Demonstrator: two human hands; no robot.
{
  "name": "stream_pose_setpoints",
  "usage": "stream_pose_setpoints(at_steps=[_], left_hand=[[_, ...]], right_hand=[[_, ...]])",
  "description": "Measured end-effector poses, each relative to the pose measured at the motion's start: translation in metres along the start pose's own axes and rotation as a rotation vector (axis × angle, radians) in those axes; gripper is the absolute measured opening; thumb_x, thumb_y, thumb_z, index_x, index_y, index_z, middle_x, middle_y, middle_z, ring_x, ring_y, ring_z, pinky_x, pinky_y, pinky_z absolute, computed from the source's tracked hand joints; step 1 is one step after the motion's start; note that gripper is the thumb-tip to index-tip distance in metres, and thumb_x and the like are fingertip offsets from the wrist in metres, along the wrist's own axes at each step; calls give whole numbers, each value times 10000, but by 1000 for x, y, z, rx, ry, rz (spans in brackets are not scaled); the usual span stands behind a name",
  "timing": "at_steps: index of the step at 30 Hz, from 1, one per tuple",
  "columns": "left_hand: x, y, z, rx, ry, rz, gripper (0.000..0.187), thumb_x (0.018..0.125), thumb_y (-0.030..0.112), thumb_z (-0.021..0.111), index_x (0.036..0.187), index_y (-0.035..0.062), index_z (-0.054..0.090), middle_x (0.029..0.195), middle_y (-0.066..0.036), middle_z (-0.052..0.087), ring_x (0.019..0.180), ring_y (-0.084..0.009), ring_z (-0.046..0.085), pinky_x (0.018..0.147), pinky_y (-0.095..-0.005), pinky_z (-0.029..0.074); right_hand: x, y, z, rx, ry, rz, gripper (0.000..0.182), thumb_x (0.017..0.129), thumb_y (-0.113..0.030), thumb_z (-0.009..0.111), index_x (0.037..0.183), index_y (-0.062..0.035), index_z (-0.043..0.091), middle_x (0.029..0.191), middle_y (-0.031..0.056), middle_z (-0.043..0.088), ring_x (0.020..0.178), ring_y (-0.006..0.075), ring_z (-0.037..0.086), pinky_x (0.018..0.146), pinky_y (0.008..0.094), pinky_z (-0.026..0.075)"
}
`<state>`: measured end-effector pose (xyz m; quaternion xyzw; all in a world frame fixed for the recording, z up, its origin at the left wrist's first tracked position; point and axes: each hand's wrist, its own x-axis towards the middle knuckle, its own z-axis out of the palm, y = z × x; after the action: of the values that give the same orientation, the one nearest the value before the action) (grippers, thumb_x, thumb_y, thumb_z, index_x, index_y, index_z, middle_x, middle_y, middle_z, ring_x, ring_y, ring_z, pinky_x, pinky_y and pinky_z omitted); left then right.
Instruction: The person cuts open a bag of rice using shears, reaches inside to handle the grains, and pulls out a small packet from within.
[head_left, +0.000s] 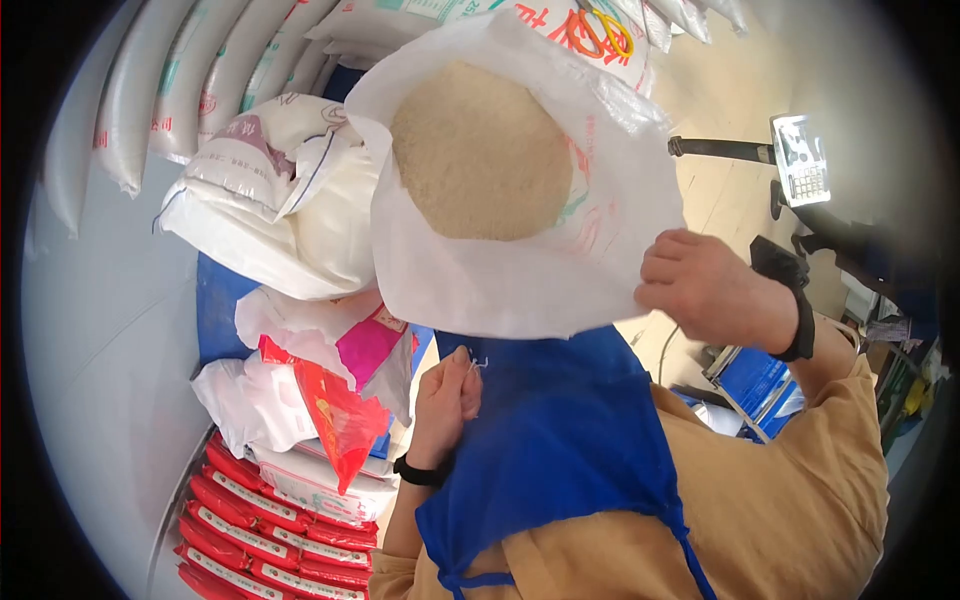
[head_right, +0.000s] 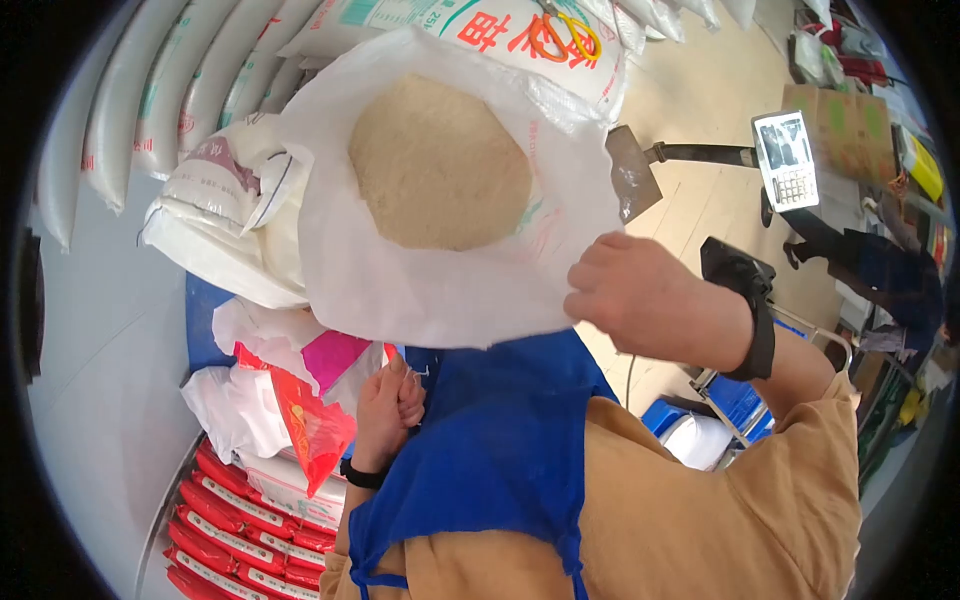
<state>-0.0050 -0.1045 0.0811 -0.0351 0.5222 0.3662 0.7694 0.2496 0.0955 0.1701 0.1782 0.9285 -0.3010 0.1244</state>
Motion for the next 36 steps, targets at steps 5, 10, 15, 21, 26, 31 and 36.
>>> stream_pose_setpoints(at_steps=[5,10,15,21,26,31,36], left_hand=[[7,-9,-10,46,-18,-21,430,992,362,422,634,125,394,539,61,330,433,-32,255,396,-211,186],[12,-8,-13,78,16,-64,446,990,363,427,614,125,411,531,64,348,440,-31,281,403,-211,196],[13,-4,-19,55,33,-59,445,988,364,431,612,127,412,531,61,349,437,-35,284,400,-220,198],[15,1,-26,60,29,-117,436,990,354,428,621,122,406,533,59,347,434,-39,285,397,-218,201],[18,5,-27,37,-58,-54,430,993,349,422,625,128,408,535,60,346,434,-39,284,401,-213,204],[19,12,-32,22,-75,-15,434,992,359,424,625,127,406,536,57,351,440,-38,285,406,-212,213],[11,21,-40,28,-155,18,424,988,343,444,632,114,414,548,62,360,463,-29,298,417,-217,225]], right_hand=[[26,-36,5,115,143,19,393,667,-185,723,972,-34,525,788,62,543,755,236,554,708,335,431],[43,-43,38,54,-55,22,375,638,-177,693,943,-42,521,780,45,564,763,210,568,704,311,427],[42,-44,31,213,-39,-89,467,597,-123,666,1047,-69,557,739,36,548,727,221,565,709,311,444],[33,-35,23,264,-95,-51,228,664,-133,635,863,-77,537,736,46,548,717,228,576,647,329,459],[78,-24,-58,-96,19,-86,184,711,-119,595,869,-35,552,791,90,567,751,260,583,666,369,467],[171,40,15,-128,-129,-150,101,725,-124,564,727,-24,581,724,164,603,741,329,601,660,434,469],[180,122,118,-149,-724,340,207,658,-11,539,819,42,659,817,222,638,796,375,634,669,446,494]])
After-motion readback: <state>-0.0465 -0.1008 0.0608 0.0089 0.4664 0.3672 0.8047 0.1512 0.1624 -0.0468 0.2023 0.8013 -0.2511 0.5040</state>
